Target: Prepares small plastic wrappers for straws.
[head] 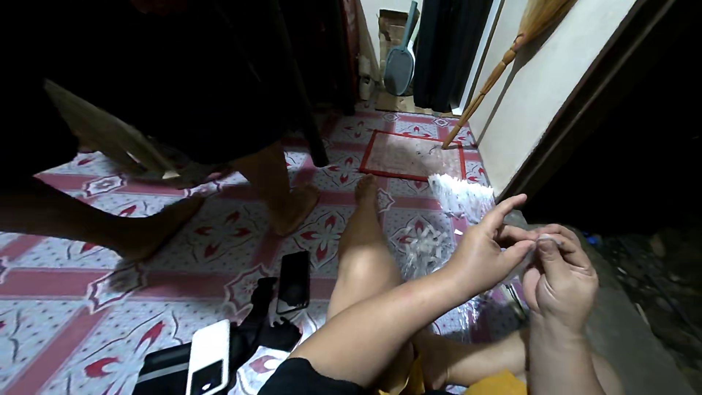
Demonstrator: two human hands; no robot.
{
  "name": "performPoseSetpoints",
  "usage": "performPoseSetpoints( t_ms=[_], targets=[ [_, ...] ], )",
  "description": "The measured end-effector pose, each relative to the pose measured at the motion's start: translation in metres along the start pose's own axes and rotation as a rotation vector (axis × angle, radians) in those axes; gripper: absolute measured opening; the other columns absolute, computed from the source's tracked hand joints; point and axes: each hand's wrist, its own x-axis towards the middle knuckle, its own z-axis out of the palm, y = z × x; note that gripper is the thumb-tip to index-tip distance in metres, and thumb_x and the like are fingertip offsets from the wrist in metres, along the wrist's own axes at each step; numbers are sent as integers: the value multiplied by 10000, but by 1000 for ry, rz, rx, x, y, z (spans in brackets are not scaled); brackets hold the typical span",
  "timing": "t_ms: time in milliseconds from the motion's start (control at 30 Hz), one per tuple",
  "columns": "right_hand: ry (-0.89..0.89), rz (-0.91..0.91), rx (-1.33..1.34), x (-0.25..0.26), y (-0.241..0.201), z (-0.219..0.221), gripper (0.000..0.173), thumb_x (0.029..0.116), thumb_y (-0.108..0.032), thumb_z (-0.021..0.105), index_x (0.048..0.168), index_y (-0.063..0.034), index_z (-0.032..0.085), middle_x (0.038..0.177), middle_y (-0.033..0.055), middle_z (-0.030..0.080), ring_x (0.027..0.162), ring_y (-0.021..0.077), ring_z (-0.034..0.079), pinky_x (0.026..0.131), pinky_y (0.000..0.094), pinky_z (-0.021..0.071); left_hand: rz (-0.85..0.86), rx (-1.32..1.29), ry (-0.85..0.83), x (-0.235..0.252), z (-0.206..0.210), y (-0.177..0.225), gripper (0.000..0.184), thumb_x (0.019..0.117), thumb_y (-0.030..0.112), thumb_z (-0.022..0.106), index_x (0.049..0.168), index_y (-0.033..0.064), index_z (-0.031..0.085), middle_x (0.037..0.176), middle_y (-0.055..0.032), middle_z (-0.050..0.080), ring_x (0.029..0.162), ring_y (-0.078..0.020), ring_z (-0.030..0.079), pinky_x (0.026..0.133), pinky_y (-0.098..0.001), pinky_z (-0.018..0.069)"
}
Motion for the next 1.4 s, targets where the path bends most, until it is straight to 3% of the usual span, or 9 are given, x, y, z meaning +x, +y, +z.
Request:
performPoseSetpoints(
  t_ms=[433, 600, 767, 900, 1000, 1100, 1167, 1267, 1400],
  targets=[
    [57, -38, -20, 2, 1, 6, 150, 925, 29, 682, 1074, 47, 667, 1078, 162, 682, 1004, 250, 687, 890, 384, 603, 98, 98, 26, 0, 4, -11, 726, 950, 144, 744, 1561, 70, 360, 1085, -33, 762, 964, -144, 746, 943, -349, 626],
    [-24, 120, -13, -1, 0, 5, 331, 1023, -81, 596, 1337, 14, 551, 1215, 167, 650, 1054, 262, 677, 914, 419, 600, 130, 218, 27, -2, -3, -10, 720, 952, 181, 744, 1567, 105, 377, 1107, 4, 759, 991, -104, 735, 954, -327, 619],
    [-41, 262, 107, -1, -1, 3, 215, 1029, -102, 584, 1192, 36, 608, 1138, 201, 681, 1036, 291, 687, 913, 457, 594, 119, 275, 2, -7, -9, -15, 698, 963, 209, 732, 1571, 170, 391, 1115, 21, 752, 989, -97, 730, 929, -325, 624],
    [-64, 204, 83, -7, 13, -9, 178, 989, -71, 649, 1133, 32, 661, 1165, 180, 673, 1066, 280, 673, 928, 432, 591, 98, 308, 15, -12, -12, -4, 680, 954, 195, 736, 1554, 174, 417, 1071, 24, 759, 941, -92, 735, 889, -324, 632],
    [-92, 122, -19, -19, 40, -31, 184, 957, -49, 690, 1127, 18, 707, 1186, 162, 677, 1100, 283, 661, 944, 420, 588, 17, 373, 7, -15, -15, 29, 680, 939, 168, 745, 1533, 158, 413, 1000, 49, 765, 882, -66, 737, 839, -309, 640],
    [-90, 57, -157, -34, 56, -40, 187, 935, -57, 721, 1117, -16, 729, 1192, 132, 688, 1118, 273, 661, 934, 400, 593, -82, 422, -52, -19, -19, 51, 710, 942, 133, 722, 1549, 127, 354, 954, 39, 760, 836, -58, 728, 805, -297, 635],
    [-79, 41, -176, -40, 62, -40, 179, 920, -50, 737, 1095, -15, 732, 1163, 129, 698, 1093, 274, 674, 915, 402, 604, -136, 454, -98, -21, -19, 52, 662, 951, 121, 696, 1534, 99, 383, 943, 12, 754, 824, -70, 725, 801, -311, 631],
    [-78, 41, -127, -43, 75, -59, 187, 941, -38, 707, 1124, -5, 717, 1178, 136, 693, 1104, 290, 673, 931, 422, 602, -192, 667, -216, -25, -22, 26, 551, 980, 204, 664, 1492, 163, 464, 923, 25, 745, 800, -75, 720, 776, -339, 630],
    [-23, 54, -21, -36, 89, -115, 202, 966, -20, 664, 1163, 14, 688, 1200, 155, 675, 1077, 309, 681, 910, 448, 614, -254, 1051, -571, -34, -52, -14, 341, 981, 193, 648, 1321, 162, 656, 1162, -88, 717, 1114, -266, 685, 955, -517, 562]
  ],
)
